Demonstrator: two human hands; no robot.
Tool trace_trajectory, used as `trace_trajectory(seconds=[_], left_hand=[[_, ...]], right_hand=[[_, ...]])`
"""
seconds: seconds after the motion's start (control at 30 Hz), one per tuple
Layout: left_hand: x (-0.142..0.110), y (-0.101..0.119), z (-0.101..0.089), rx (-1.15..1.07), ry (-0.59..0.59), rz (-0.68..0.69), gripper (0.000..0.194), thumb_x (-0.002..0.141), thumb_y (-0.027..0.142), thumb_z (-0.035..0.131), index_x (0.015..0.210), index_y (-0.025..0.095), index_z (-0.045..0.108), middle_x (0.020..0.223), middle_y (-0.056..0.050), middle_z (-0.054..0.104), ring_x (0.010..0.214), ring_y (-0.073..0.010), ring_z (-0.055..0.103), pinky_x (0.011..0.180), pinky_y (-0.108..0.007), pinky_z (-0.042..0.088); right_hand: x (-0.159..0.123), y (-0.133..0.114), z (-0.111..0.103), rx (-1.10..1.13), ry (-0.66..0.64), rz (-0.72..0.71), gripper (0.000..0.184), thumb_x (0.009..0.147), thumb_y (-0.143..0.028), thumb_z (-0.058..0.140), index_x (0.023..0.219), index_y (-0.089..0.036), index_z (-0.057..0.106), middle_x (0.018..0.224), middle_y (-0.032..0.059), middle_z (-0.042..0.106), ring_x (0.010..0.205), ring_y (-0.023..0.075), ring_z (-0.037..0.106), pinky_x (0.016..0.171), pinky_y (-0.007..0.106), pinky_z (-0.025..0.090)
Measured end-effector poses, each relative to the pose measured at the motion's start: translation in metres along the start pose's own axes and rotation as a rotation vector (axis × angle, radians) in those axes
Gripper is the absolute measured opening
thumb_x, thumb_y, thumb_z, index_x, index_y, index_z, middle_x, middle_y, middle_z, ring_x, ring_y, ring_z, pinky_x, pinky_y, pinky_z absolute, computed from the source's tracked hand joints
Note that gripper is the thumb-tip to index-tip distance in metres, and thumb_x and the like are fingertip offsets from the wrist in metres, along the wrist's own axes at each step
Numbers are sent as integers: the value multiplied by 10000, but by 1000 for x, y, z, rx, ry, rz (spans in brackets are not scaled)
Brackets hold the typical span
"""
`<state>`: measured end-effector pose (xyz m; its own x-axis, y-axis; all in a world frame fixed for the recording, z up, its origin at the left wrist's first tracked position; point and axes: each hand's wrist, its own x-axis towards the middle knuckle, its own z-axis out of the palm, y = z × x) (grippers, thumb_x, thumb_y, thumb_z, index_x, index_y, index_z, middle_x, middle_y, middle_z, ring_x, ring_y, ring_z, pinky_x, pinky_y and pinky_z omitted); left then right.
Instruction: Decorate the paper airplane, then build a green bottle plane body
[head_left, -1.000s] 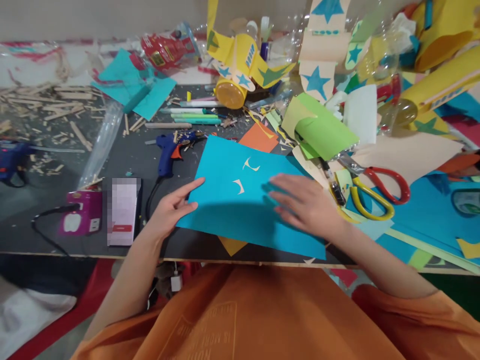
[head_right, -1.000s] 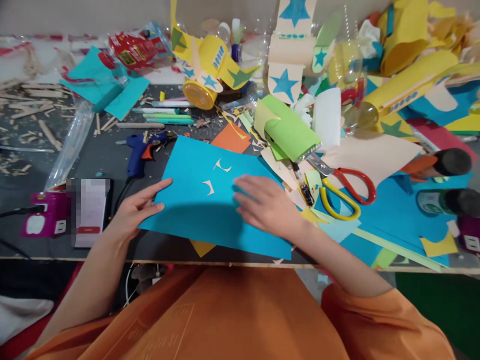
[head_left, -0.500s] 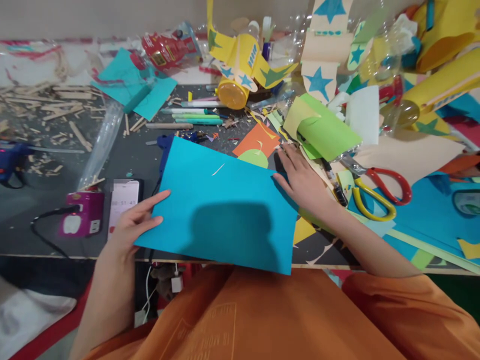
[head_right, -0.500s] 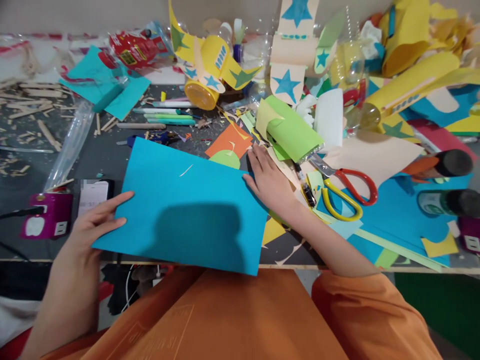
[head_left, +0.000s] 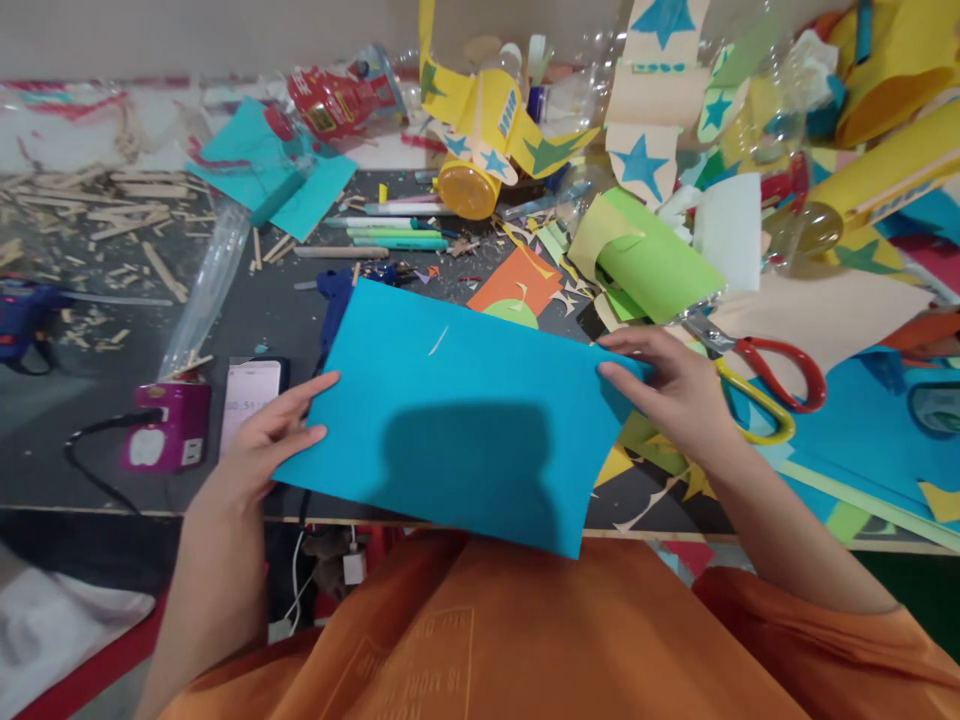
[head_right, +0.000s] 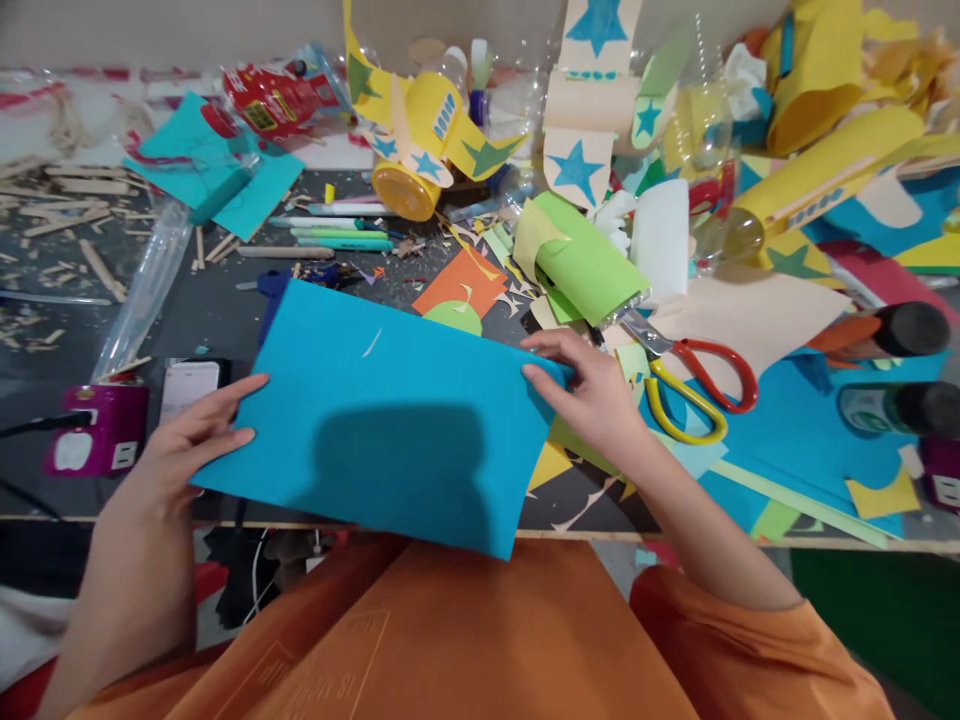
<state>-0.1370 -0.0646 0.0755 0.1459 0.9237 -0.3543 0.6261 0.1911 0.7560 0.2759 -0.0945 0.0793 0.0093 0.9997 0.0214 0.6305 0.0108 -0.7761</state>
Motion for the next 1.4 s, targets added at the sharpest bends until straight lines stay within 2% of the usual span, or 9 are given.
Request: trace_trajectory(seconds=[0.23, 0.37, 0.47, 0.53, 0.67, 0.8, 0.93, 1.2, 1.4], left_hand=[[22, 26, 33, 65, -44, 92, 442, 798, 514, 670, 1169, 280, 721, 908, -33, 727, 618, -147, 516, 546, -241, 445], [33, 48, 47, 146, -207, 190, 416, 858, 408, 569, 1218, 243, 697, 736, -7, 686, 491, -111, 397, 477, -226, 357], [40, 60, 53, 235, -290, 238, 420, 881, 382, 510, 1240, 250, 683, 1093, -42, 745, 591, -120, 548, 574, -233, 449], [43, 65, 56, 263, -316, 273, 421, 890, 382, 490, 1245, 264, 682, 1233, -41, 716, 871, -188, 675, 731, -258, 514], [48, 68, 58, 271, -338, 322, 400, 900, 388, 478, 1225, 299, 695, 1279, -13, 702, 1229, -249, 613, 988, -335, 498], [50, 69, 57, 234, -306, 378, 363, 905, 369, 483, 1163, 292, 727, 1225, -14, 728, 1158, -234, 654, 1025, -360, 496], [53, 72, 66, 168, -291, 369, 348, 903, 351, 501, 1154, 278, 731, 1205, -30, 735, 1103, -228, 675, 949, -331, 536], [56, 84, 93, 115, -348, 353, 354, 887, 264, 469, 1119, 251, 737, 1211, -30, 732, 1096, -214, 680, 924, -292, 533], [53, 76, 78, 61, -102, 314, 288, 844, 233, 509, 969, 223, 768, 1080, -30, 770, 1008, -214, 704, 871, -299, 547]], right_hand=[[-36, 10, -34, 78, 245, 32, 139, 879, -428, 641, 951, -320, 690, 778, 26, 713, 718, 219, 698, 569, 340, 563], [-33, 31, -37, 157, 46, 193, 360, 827, -591, 638, 987, -274, 695, 819, 48, 745, 762, 237, 712, 616, 359, 576], [-33, 34, -43, 162, -101, 266, 449, 762, -591, 711, 1048, -247, 695, 749, 38, 733, 660, 201, 672, 564, 322, 555], [-36, 30, -48, 146, -168, 260, 440, 782, -575, 699, 1078, -249, 703, 681, 18, 708, 550, 159, 597, 486, 287, 507], [-34, 26, -54, 60, -207, 200, 391, 809, -565, 663, 1037, -255, 734, 719, 35, 722, 537, 159, 588, 460, 291, 488], [-17, 32, -53, -20, -279, 195, 495, 799, -617, 642, 1132, -257, 710, 1019, 94, 774, 820, 271, 724, 616, 376, 590], [1, 32, -53, -15, -334, 196, 584, 777, -663, 645, 1205, -265, 667, 1021, 94, 768, 890, 293, 733, 668, 396, 611], [30, 23, -42, 162, -499, 203, 464, 797, -594, 657, 1026, -192, 686, 510, -49, 507, 431, 120, 485, 410, 260, 402], [33, 37, -14, 141, -270, 117, 511, 740, -572, 706, 1086, -209, 608, 1012, 97, 701, 874, 238, 682, 708, 360, 582]])
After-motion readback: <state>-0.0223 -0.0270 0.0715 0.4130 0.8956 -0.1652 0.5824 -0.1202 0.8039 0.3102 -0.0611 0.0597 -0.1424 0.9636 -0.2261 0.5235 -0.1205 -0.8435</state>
